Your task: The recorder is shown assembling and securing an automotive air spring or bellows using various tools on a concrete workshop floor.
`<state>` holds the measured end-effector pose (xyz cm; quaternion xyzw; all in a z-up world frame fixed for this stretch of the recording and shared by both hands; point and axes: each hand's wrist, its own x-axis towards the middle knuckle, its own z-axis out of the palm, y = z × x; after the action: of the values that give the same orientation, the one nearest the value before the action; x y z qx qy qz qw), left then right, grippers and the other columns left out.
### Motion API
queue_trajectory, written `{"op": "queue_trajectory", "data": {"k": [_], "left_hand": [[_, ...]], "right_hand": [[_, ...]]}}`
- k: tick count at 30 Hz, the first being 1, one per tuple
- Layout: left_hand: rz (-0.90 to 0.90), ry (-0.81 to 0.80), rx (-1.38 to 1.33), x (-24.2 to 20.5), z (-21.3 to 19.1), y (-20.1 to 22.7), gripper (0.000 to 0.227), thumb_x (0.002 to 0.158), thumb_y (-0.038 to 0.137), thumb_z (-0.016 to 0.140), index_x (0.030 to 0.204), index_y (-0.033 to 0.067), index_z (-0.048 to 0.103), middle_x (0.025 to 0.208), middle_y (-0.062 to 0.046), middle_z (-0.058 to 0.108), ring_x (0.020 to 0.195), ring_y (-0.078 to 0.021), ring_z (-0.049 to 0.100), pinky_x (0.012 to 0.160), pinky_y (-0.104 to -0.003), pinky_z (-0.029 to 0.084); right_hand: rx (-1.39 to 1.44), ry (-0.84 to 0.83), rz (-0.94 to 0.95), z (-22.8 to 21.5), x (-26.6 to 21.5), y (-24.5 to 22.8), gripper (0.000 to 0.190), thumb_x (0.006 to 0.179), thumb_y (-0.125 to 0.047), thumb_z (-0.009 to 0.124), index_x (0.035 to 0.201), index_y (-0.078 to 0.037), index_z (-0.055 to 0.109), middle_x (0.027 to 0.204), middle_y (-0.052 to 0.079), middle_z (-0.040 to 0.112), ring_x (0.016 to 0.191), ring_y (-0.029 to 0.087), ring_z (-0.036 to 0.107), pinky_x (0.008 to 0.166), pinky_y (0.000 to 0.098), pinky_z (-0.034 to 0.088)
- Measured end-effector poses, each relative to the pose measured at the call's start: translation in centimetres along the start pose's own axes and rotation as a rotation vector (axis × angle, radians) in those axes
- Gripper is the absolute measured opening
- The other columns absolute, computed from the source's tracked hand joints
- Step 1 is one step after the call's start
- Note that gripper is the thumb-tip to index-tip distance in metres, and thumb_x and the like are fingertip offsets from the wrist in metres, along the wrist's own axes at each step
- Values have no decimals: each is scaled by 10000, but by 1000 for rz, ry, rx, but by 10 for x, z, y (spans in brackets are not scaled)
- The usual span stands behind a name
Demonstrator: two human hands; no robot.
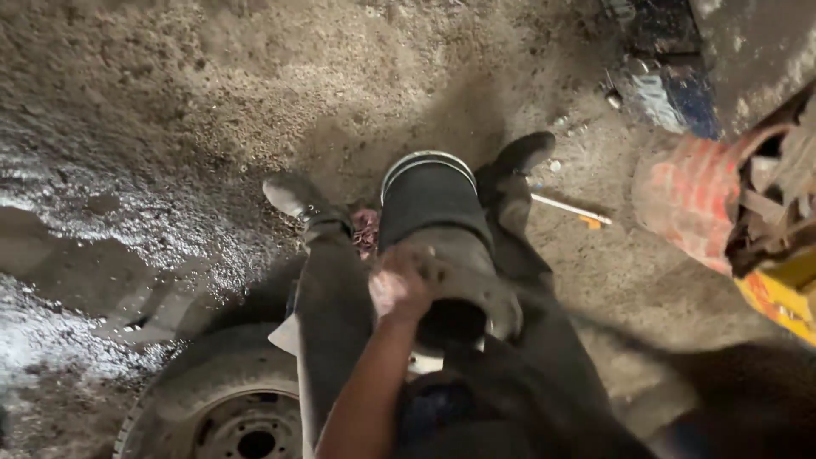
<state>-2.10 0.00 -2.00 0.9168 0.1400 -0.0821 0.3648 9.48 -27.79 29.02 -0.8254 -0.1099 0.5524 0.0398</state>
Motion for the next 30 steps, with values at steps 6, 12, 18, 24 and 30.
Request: {"op": "queue_trajectory", "data": {"k": [6,12,18,24,30], "left_hand": [[-6,-77,-78,14,-51,5,468,866,518,752,978,82,622,1183,-299,613,1088,-473,609,902,-495,531],[21,-312,-44,5,-57,-16,847,607,533,902,1200,3,611,1183,-272,637,1122,-483,576,957,-559,466],[51,-343,50,-30,-36,-44,657,646,346,862,1191,81,608,1122,-209,674,1057,-447,636,914,-537,521],[-9,-243,174,-23,-47,-21,579,684,386,877,1106,84,620,989,-187,692,925,-432,662,807,-551,532],[2,-234,161,-18,-59,-9,619,645,415,896,1080,87,602,961,-186,696,884,-414,677,771,-531,553]], "right_hand": [[402,417,158,37,-38,73,294,973,-270,648,1218,-111,683,892,74,749,726,180,651,636,356,529],[660,692,212,115,174,92,234,973,-180,621,1079,-46,780,870,128,754,751,200,665,690,358,528],[611,772,164,146,296,117,277,913,-198,627,1103,-59,774,999,214,747,937,356,731,819,442,556],[568,695,199,177,344,131,295,879,-213,631,1095,-108,802,1043,202,758,976,381,726,873,462,562],[698,783,-24,202,353,140,425,849,-250,696,1220,-46,735,1247,228,710,1147,378,688,978,456,543]]}}
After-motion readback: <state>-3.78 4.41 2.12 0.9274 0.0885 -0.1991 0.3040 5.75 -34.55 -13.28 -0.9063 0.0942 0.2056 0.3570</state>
